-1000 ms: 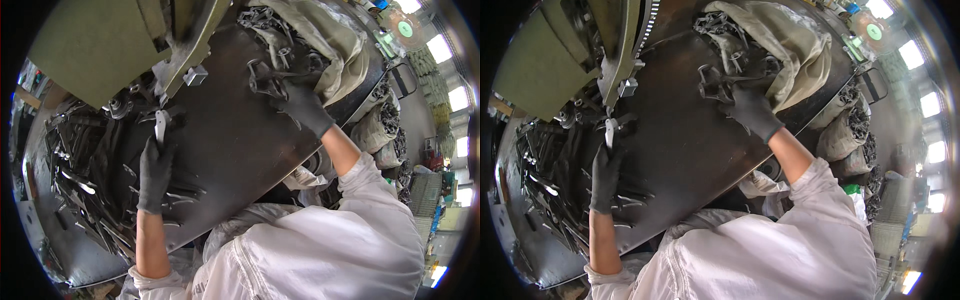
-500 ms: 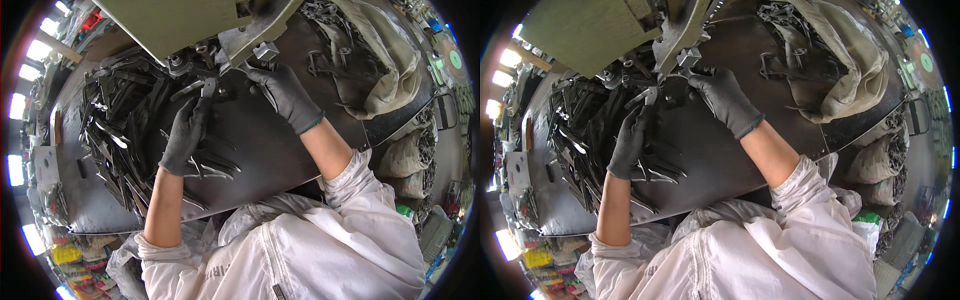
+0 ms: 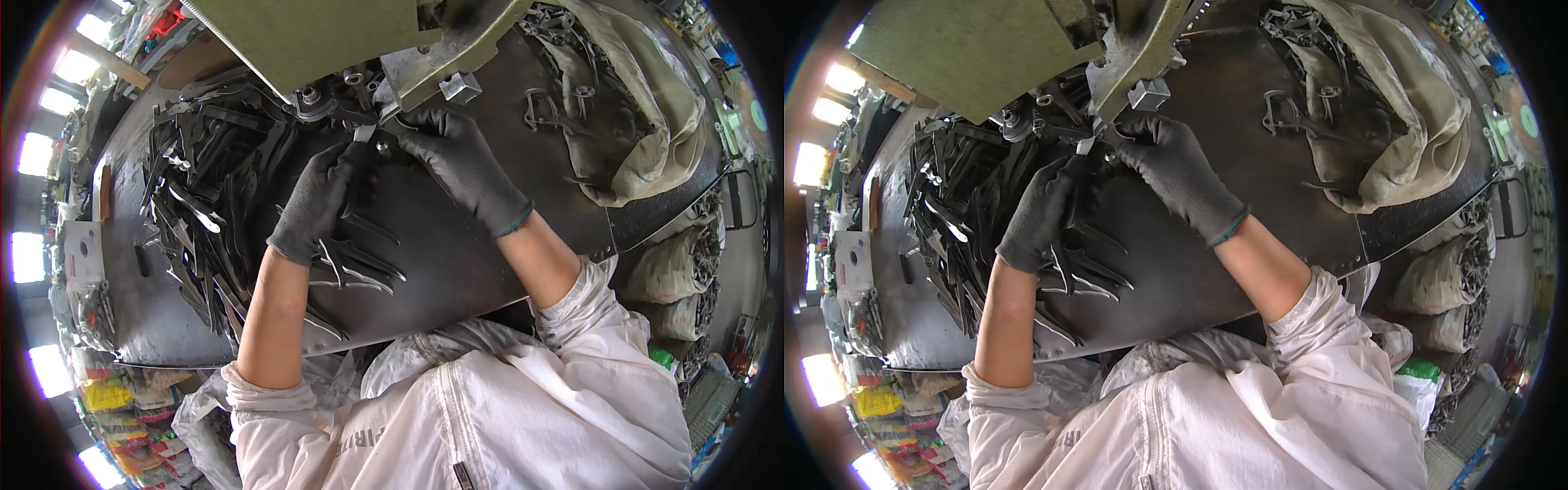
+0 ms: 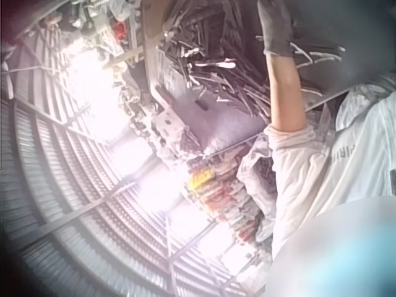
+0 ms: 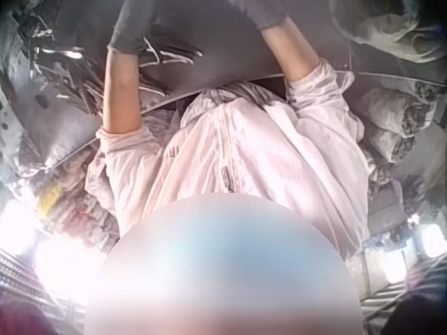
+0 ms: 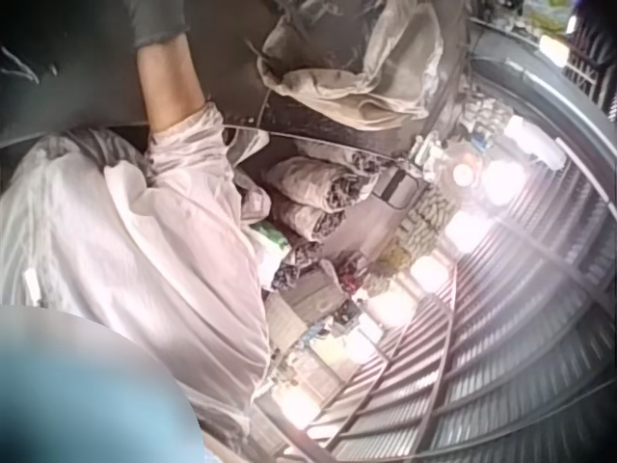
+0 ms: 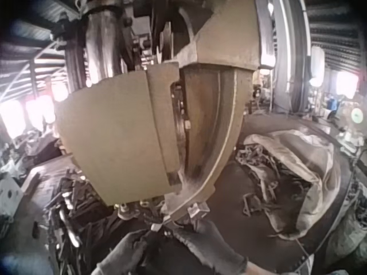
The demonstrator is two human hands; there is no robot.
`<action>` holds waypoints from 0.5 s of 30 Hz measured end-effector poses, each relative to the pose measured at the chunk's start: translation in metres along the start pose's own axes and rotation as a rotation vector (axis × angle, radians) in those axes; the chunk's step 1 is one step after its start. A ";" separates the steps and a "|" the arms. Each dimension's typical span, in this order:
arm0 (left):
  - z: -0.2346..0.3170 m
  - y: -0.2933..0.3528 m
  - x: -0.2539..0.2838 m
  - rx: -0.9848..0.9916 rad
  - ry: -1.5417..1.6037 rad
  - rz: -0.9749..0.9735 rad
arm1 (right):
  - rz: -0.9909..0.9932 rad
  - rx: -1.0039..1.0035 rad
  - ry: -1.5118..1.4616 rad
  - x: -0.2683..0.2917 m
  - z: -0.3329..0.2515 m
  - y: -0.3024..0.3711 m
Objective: The person assembles various metal tool components using a specialized machine.
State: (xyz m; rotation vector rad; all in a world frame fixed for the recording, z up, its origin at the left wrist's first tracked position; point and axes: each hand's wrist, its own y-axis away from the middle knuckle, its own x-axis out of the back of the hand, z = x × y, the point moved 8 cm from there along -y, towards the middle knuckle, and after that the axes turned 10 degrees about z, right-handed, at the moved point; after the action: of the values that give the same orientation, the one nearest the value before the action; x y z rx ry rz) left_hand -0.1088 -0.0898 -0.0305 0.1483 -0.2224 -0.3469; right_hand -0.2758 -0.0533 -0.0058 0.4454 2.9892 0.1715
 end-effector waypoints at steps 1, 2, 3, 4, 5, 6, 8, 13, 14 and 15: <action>0.005 0.001 -0.001 0.010 -0.017 0.004 | -0.030 0.031 -0.002 -0.001 -0.001 -0.001; 0.008 0.001 -0.001 0.011 -0.018 0.003 | -0.029 0.030 -0.003 -0.001 -0.002 -0.002; 0.010 0.002 0.001 0.022 -0.030 0.020 | -0.031 0.013 -0.015 -0.002 -0.002 -0.002; 0.012 0.004 0.004 0.033 -0.041 0.036 | -0.034 -0.003 -0.027 -0.004 -0.002 -0.003; 0.017 0.008 0.004 0.034 -0.042 0.038 | -0.035 -0.004 -0.028 -0.005 -0.004 -0.001; 0.020 0.014 0.001 0.079 0.014 0.016 | -0.017 0.010 0.066 -0.003 -0.007 0.003; 0.019 0.017 -0.004 0.126 0.071 -0.003 | -0.001 0.022 0.161 -0.003 -0.005 0.003; 0.006 0.005 -0.023 0.212 0.086 -0.170 | -0.021 0.013 0.091 -0.004 0.010 -0.006; 0.001 0.004 -0.024 0.212 0.086 -0.167 | -0.024 0.013 0.090 -0.005 0.016 -0.009; -0.008 0.003 -0.024 0.264 0.129 -0.134 | -0.003 0.017 0.218 -0.004 0.023 -0.011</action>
State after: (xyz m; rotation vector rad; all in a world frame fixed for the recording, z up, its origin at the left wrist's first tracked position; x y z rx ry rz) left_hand -0.1279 -0.0774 -0.0427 0.4462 -0.1305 -0.4391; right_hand -0.2720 -0.0629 -0.0297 0.4504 3.2064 0.2072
